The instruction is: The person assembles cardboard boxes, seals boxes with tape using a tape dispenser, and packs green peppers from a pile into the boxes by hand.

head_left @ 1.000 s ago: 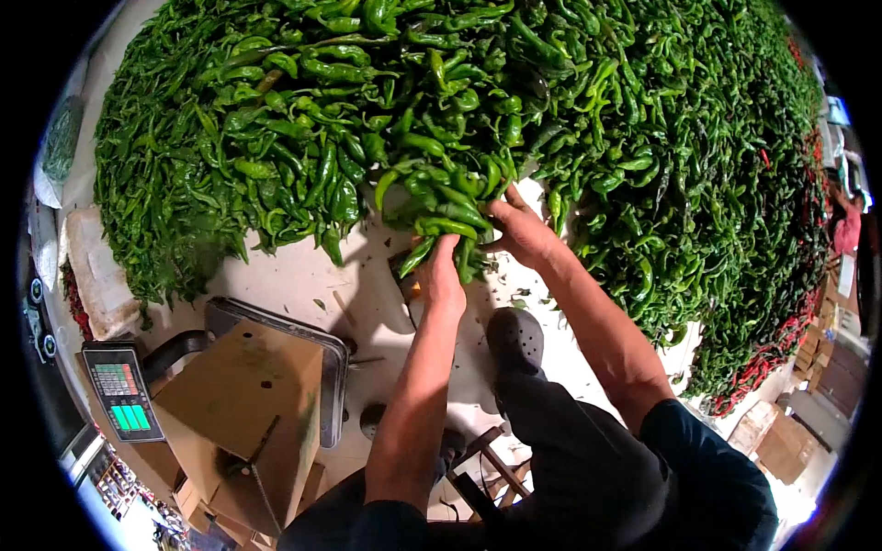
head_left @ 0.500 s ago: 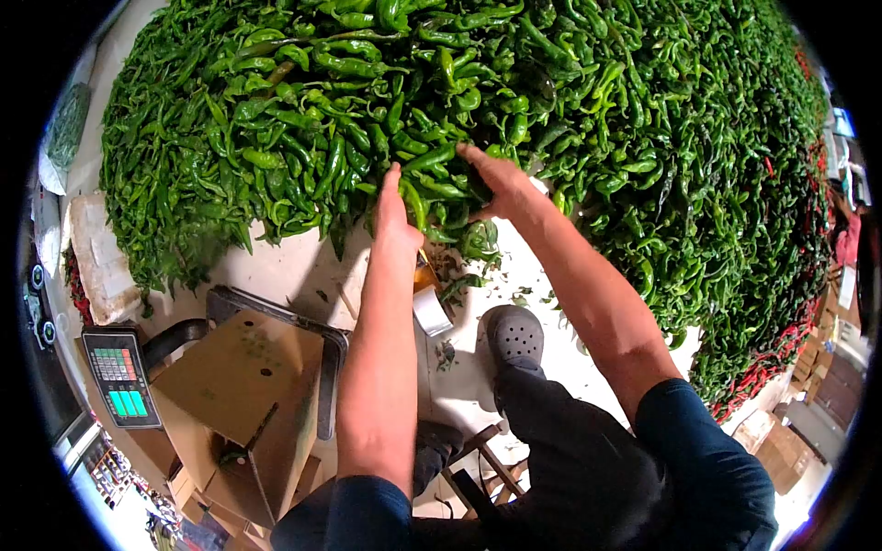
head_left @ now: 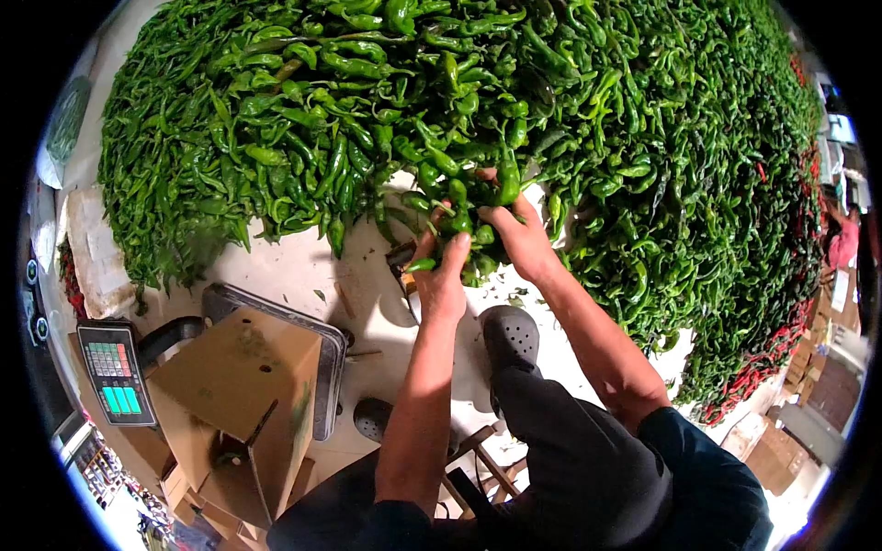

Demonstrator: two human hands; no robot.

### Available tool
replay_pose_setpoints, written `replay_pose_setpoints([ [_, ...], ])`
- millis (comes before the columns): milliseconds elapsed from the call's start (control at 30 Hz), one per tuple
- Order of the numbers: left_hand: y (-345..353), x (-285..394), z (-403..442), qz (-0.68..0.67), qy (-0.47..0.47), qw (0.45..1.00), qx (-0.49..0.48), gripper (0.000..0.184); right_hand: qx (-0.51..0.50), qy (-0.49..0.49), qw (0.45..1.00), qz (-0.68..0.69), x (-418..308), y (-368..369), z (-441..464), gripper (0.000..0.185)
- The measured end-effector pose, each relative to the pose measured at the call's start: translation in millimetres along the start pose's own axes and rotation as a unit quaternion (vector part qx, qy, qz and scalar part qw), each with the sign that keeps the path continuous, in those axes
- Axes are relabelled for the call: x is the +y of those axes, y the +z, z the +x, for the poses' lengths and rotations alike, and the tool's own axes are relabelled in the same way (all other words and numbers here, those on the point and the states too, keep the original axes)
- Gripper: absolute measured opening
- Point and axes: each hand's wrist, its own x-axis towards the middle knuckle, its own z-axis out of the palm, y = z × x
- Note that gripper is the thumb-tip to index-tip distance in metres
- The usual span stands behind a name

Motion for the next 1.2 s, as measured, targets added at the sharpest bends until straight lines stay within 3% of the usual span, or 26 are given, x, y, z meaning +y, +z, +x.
replay_pose_setpoints([
  [67, -1, 15, -5, 0.097, 0.085, 0.991, -0.038, 0.057, -0.016, -0.068, 0.997, -0.043, -26, 3, -11, 0.051],
  [267, 12, 96, -32, 0.051, 0.223, 0.970, -0.087, 0.058, -0.069, -0.172, 0.982, -0.036, -105, 44, -41, 0.049],
  [433, 7, 221, -103, 0.049, 0.270, 0.961, -0.022, 0.065, -0.147, -0.270, 0.951, 0.018, -189, 130, -99, 0.052],
  [533, -31, 294, -158, 0.050, 0.282, 0.958, 0.005, 0.077, -0.165, -0.352, 0.921, -0.013, -215, 195, -144, 0.058],
  [667, -117, 356, -223, 0.124, 0.318, 0.938, 0.063, 0.093, -0.239, -0.348, 0.904, -0.061, -220, 272, -202, 0.062],
  [767, -151, 370, -268, 0.277, 0.251, 0.921, 0.111, 0.098, -0.261, -0.397, 0.846, -0.242, -187, 305, -204, 0.066],
  [833, -189, 363, -282, 0.372, 0.134, 0.905, 0.157, 0.079, -0.322, -0.371, 0.788, -0.372, -165, 318, -201, 0.062],
  [867, -202, 359, -288, 0.431, 0.055, 0.879, 0.195, 0.070, -0.350, -0.356, 0.752, -0.431, -154, 326, -197, 0.060],
  [900, -200, 358, -287, 0.535, 0.043, 0.826, 0.172, 0.055, -0.381, -0.368, 0.689, -0.494, -138, 334, -186, 0.055],
  [933, -217, 353, -284, 0.600, 0.034, 0.786, 0.145, 0.052, -0.411, -0.378, 0.619, -0.552, -136, 339, -179, 0.050],
  [967, -228, 352, -286, 0.654, -0.032, 0.746, 0.122, 0.050, -0.463, -0.367, 0.566, -0.575, -133, 339, -169, 0.044],
  [1033, -221, 360, -281, 0.707, -0.156, 0.678, 0.128, 0.048, -0.468, -0.387, 0.649, -0.458, -132, 329, -154, 0.048],
  [1100, -208, 370, -268, 0.710, -0.268, 0.625, 0.183, 0.046, -0.375, -0.458, 0.759, -0.272, -152, 313, -142, 0.044],
  [1133, -213, 373, -265, 0.687, -0.211, 0.660, 0.219, 0.044, -0.301, -0.437, 0.833, -0.155, -160, 308, -133, 0.032],
  [1200, -222, 378, -264, 0.635, -0.091, 0.711, 0.287, 0.041, -0.246, -0.233, 0.940, -0.029, -168, 292, -110, 0.026],
])
